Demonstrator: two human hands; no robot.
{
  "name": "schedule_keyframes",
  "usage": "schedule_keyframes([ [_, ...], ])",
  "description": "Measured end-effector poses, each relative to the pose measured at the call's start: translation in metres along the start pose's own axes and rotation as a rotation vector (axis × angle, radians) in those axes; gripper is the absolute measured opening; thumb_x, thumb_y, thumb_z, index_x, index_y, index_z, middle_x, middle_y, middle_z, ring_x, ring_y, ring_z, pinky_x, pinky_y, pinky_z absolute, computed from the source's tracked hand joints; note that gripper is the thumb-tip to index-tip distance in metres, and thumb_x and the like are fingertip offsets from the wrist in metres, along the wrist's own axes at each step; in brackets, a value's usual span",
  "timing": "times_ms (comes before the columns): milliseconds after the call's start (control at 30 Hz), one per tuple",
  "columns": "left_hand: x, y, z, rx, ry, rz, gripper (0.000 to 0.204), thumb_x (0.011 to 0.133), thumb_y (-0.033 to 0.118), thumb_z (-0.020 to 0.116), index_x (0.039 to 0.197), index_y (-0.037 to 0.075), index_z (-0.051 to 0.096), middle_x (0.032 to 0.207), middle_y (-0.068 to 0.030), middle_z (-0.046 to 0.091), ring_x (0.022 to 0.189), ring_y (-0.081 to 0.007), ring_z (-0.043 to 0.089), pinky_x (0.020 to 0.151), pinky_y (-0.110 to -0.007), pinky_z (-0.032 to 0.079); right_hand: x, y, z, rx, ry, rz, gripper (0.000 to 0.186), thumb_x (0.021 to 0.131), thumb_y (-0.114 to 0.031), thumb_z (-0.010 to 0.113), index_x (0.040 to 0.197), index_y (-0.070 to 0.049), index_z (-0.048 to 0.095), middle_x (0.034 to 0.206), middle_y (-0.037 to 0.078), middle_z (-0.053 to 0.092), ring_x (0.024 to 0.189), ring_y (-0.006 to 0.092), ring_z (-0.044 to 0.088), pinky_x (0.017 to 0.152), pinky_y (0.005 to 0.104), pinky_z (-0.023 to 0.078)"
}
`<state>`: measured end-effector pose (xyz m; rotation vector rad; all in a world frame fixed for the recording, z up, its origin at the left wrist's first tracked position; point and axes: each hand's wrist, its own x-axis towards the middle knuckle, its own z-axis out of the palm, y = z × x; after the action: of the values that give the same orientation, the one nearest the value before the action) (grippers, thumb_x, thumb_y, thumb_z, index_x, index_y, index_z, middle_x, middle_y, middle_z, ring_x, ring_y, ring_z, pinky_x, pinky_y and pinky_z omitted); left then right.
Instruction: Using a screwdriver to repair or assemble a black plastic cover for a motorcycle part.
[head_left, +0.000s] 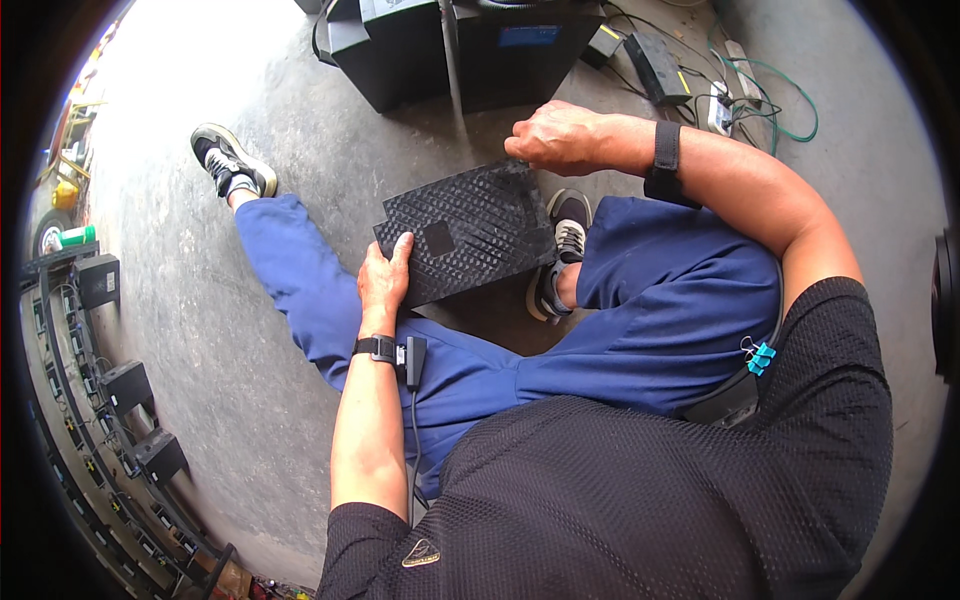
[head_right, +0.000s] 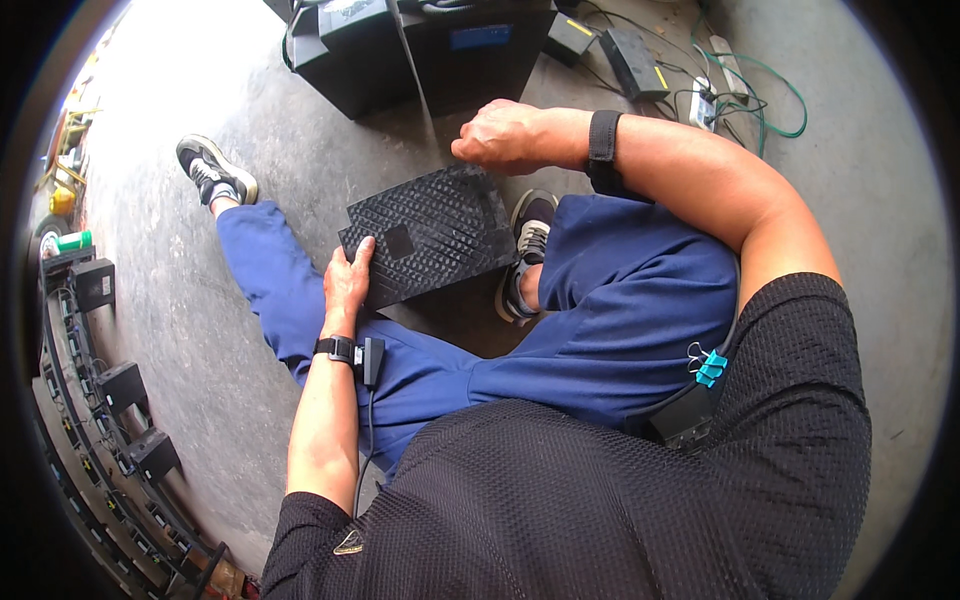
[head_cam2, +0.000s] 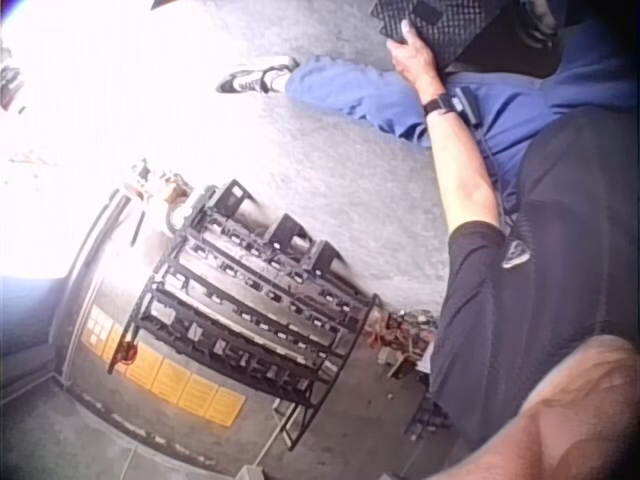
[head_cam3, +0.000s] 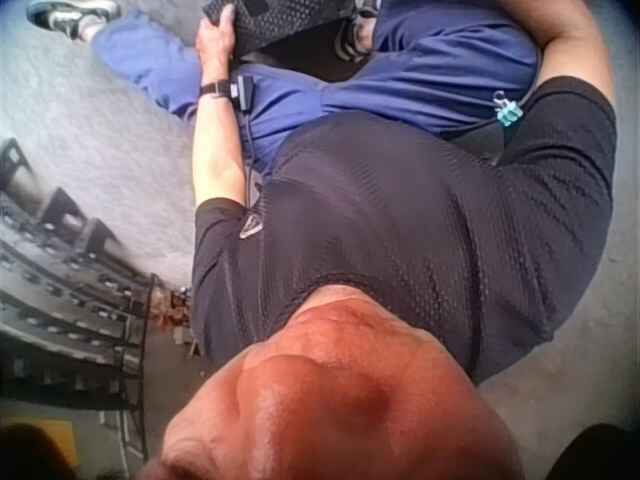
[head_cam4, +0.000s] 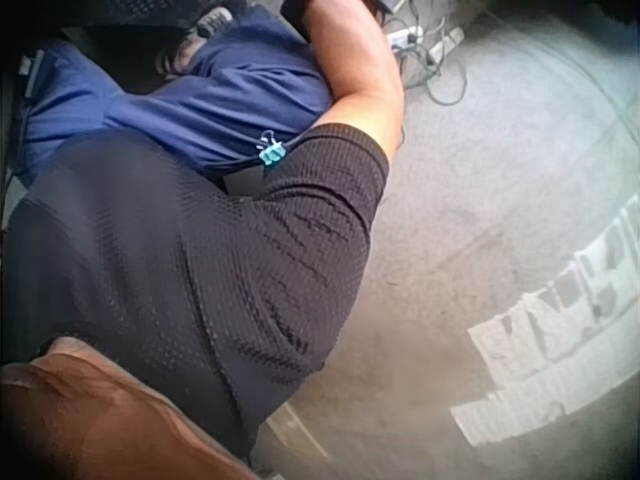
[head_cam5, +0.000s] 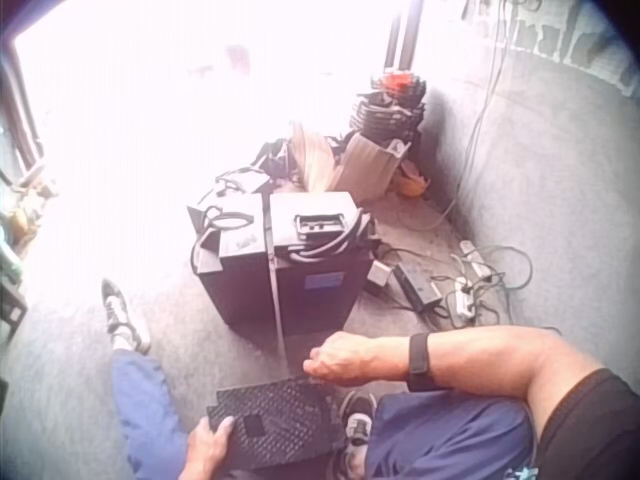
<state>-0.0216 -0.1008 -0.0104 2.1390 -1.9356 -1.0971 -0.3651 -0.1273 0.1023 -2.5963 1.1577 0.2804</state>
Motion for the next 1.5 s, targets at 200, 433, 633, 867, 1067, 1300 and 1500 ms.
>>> schedule_keyframes([
  [200,0.001,-0.003,0.001,0.002,-0.001,0.003,0.078,0.085,0.068,0.057,0.117,-0.004,0.06,0.113,-0.0294,0.065,0.112,-0.0441,0.06,0.096,-0.049,0.046,0.004,-0.001,0.001,-0.065,-0.015,-0.008,0.015,0.083,-0.014,0.065,0.087,0.0,0.06,0.08,0.017,0.066,0.08,0.037,0.069,0.068,0.0466,0.055],
  [433,0.0,-0.004,0.001,0.011,0.0,-0.002,0.078,0.085,0.068,0.057,0.117,-0.004,0.06,0.113,-0.0297,0.065,0.112,-0.0447,0.06,0.095,-0.049,0.046,0.002,0.003,0.0,-0.03,0.015,0.104,0.017,0.082,-0.019,0.066,0.085,-0.003,0.062,0.076,0.017,0.068,0.077,0.0364,0.069,0.067,0.0465,0.054],
  [633,0.003,0.001,-0.001,0.02,-0.033,0.0,0.08,0.085,0.069,0.056,0.12,-0.004,0.058,0.115,-0.0301,0.064,0.113,-0.0447,0.059,0.096,-0.049,0.045,0.006,0.007,0.006,-0.11,-0.005,0.028,0.02,0.082,-0.019,0.067,0.088,-0.003,0.059,0.076,0.015,0.067,0.078,0.0353,0.068,0.068,0.0458,0.055],
  [867,0.002,-0.005,0.0,0.014,-0.02,0.009,0.08,0.086,0.068,0.056,0.121,-0.003,0.058,0.115,-0.0302,0.064,0.113,-0.0448,0.059,0.096,-0.049,0.046,0.005,0.002,0.005,0.041,-0.006,0.152,0.022,0.089,-0.025,0.063,0.088,-0.003,0.063,0.076,0.014,0.066,0.079,0.0402,0.068,0.071,0.0493,0.054],
  [1067,0.001,-0.001,-0.001,-0.032,-0.011,0.022,0.076,0.086,0.066,0.057,0.119,-0.002,0.06,0.114,-0.0284,0.065,0.112,-0.0439,0.06,0.095,-0.048,0.046,-0.008,0.007,0.002,0.12,-0.027,0.186,0.029,0.088,-0.025,0.067,0.101,-0.001,0.058,0.101,0.019,0.062,0.092,0.0397,0.065,0.079,0.0489,0.052],
  [1300,0.0,-0.002,0.0,-0.012,-0.006,0.011,0.074,0.086,0.066,0.058,0.117,-0.001,0.06,0.113,-0.0276,0.066,0.112,-0.0435,0.061,0.095,-0.048,0.047,0.001,0.009,-0.006,0.098,-0.098,0.192,0.022,0.082,-0.013,0.067,0.098,-0.002,0.056,0.1,0.017,0.059,0.092,0.0401,0.064,0.076,0.0492,0.052],
  [1500,0.0,0.001,-0.001,0.007,0.015,0.006,0.075,0.086,0.066,0.058,0.117,-0.003,0.06,0.113,-0.0288,0.065,0.112,-0.0441,0.06,0.095,-0.049,0.046,-0.006,0.004,-0.008,0.13,0.066,0.11,0.015,0.083,-0.014,0.067,0.091,-0.003,0.059,0.095,0.015,0.062,0.091,0.0379,0.065,0.075,0.0484,0.053],
])
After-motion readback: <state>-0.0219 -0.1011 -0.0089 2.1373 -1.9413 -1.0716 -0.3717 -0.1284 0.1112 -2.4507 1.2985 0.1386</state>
